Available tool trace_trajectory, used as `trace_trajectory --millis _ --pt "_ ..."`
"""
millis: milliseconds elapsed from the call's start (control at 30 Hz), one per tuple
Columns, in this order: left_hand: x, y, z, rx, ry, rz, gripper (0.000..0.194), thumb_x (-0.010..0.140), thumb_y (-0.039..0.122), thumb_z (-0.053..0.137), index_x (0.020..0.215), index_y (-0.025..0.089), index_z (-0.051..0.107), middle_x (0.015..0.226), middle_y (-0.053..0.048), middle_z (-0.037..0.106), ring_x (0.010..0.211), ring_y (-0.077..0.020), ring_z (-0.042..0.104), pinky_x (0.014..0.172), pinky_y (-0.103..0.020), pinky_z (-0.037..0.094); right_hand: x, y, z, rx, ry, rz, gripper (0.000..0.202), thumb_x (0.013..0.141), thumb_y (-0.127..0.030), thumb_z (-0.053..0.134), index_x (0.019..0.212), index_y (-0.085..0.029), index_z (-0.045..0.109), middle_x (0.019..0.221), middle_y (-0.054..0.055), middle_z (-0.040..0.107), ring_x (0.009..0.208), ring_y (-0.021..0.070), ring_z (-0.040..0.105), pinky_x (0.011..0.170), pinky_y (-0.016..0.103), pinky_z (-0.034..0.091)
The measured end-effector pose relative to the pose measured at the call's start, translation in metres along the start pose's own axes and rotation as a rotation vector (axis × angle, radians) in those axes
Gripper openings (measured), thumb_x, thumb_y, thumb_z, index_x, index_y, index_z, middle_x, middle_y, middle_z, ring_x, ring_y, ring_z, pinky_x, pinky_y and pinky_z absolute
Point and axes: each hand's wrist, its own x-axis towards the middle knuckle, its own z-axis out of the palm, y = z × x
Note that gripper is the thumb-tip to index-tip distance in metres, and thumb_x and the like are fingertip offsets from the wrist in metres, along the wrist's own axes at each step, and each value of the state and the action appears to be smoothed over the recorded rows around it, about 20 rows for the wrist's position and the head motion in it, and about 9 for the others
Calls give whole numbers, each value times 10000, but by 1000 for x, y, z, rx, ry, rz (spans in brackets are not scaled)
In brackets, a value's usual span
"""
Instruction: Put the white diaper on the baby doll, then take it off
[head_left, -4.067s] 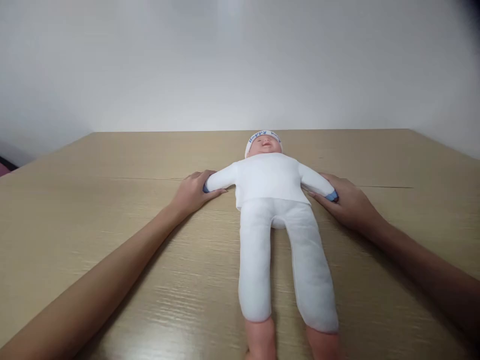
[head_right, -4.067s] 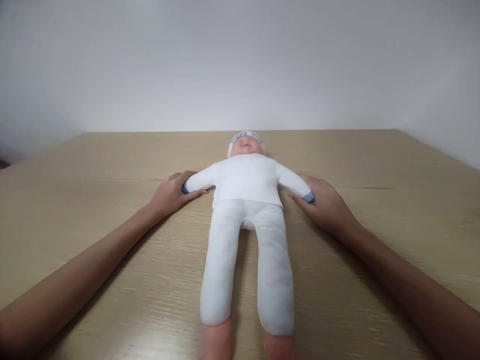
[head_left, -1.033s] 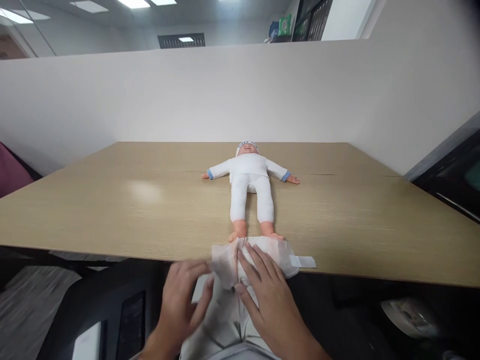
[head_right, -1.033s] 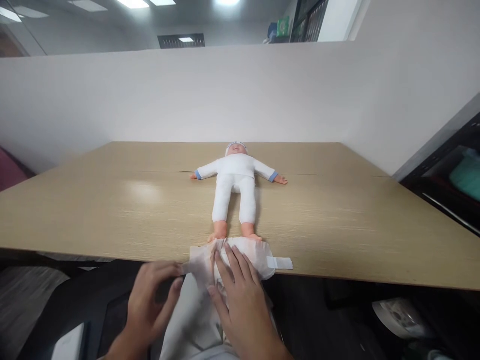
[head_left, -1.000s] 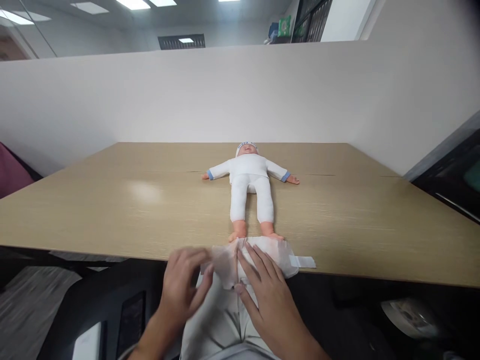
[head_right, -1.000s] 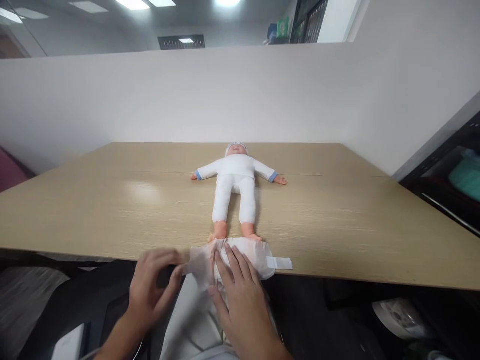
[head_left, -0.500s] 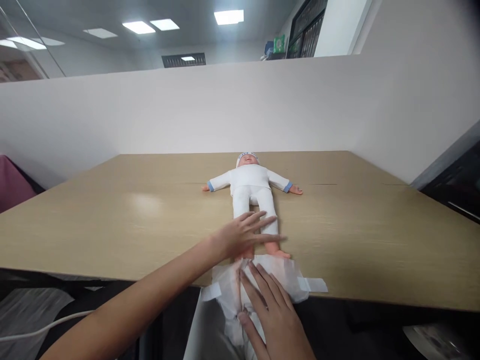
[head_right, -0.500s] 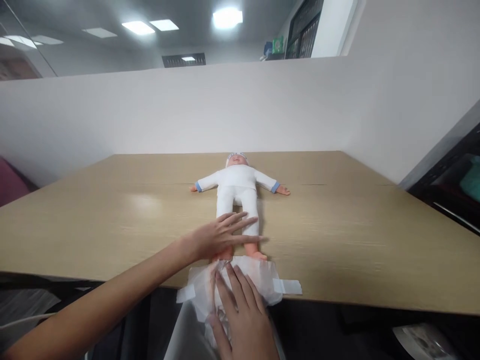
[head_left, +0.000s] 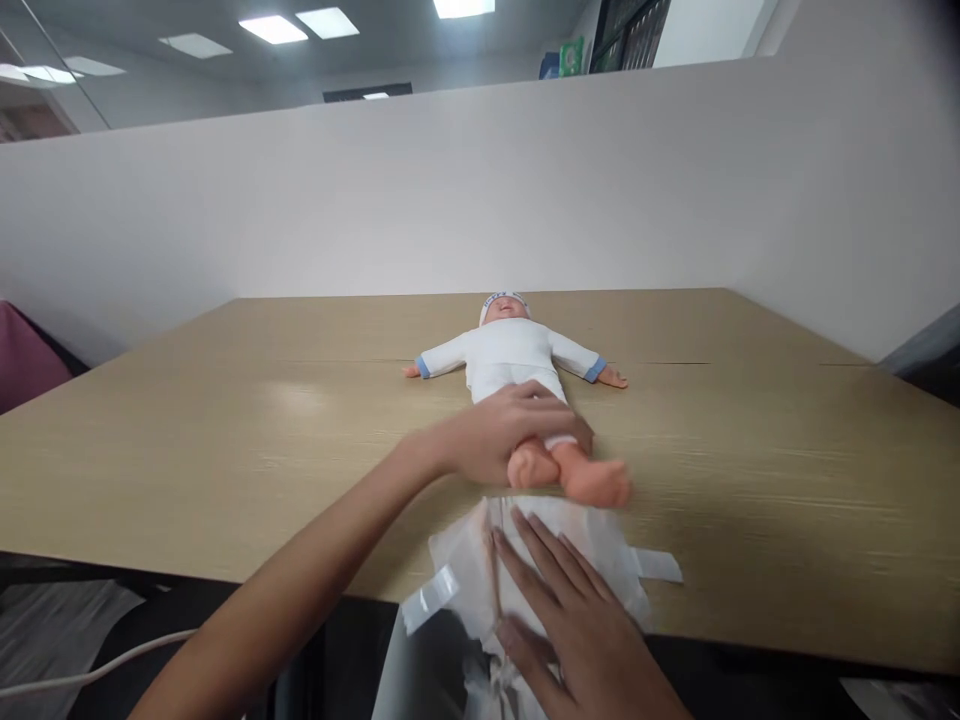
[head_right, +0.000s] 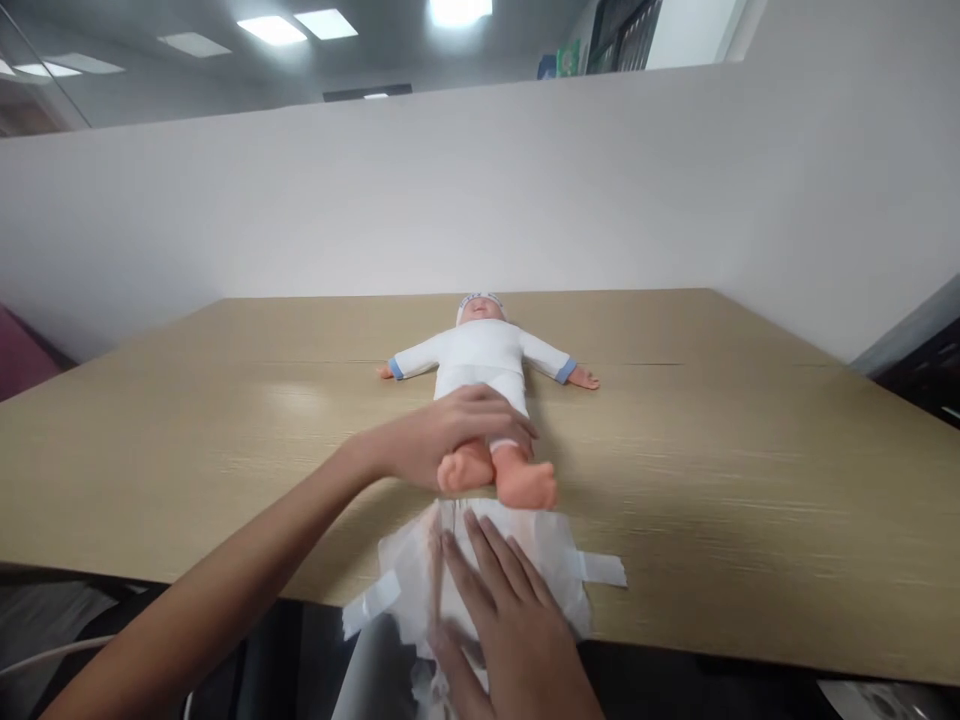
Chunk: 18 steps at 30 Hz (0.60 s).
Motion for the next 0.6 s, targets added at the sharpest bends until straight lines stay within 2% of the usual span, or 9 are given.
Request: trace_trajectory --millis 67,167,267,367,467,600 --pt "8 -2 -21 -92 40 -23 328 949 267 674 1275 238 689 1314 -76 765 1243 -302 653 1118 -471 509 15 6 -9 66 -108 73 693 1131 -495 471 1769 -294 288 1809 35 268 1669 314 344 1284 575 487" --pt "16 -6 -45 -185 102 -82 378 903 325 782 1259 225 704 1246 -92 772 1145 -283 697 975 -418 562 39 18 -17 139 -241 168 642 1155 -534 402 1760 -343 303 1829 -1 211 1709 276 229 1372 596 331" --pt "20 -9 -60 -254 148 -115 408 905 376 832 1259 210 714 1271 -110 771 1134 -266 720 985 -400 564 63 34 -15 162 -294 179 641 1159 -538 391 1762 -344 293 1839 -4 184 1725 248 161 1406 583 231" --pt "18 -12 -70 -277 185 -118 408 915 378 841 1260 200 715 1316 -126 763 1188 -278 718 1024 -408 565 91 53 -3 138 -279 174 652 1159 -518 399 1762 -286 311 1841 38 216 1725 261 175 1408 580 212" --pt "15 -16 -75 -276 226 -114 430 931 370 833 1303 200 699 1295 -121 769 1191 -287 728 1015 -418 585 123 78 12 88 -203 134 637 1155 -453 424 1739 -207 367 1814 117 318 1701 311 261 1384 612 254" --pt "13 -19 -77 -257 232 -103 398 930 330 838 1281 203 700 1277 -95 767 1199 -286 736 1014 -420 603 170 109 22 70 -63 21 546 1132 -402 512 1617 -152 538 1722 182 474 1633 359 392 1351 596 329"
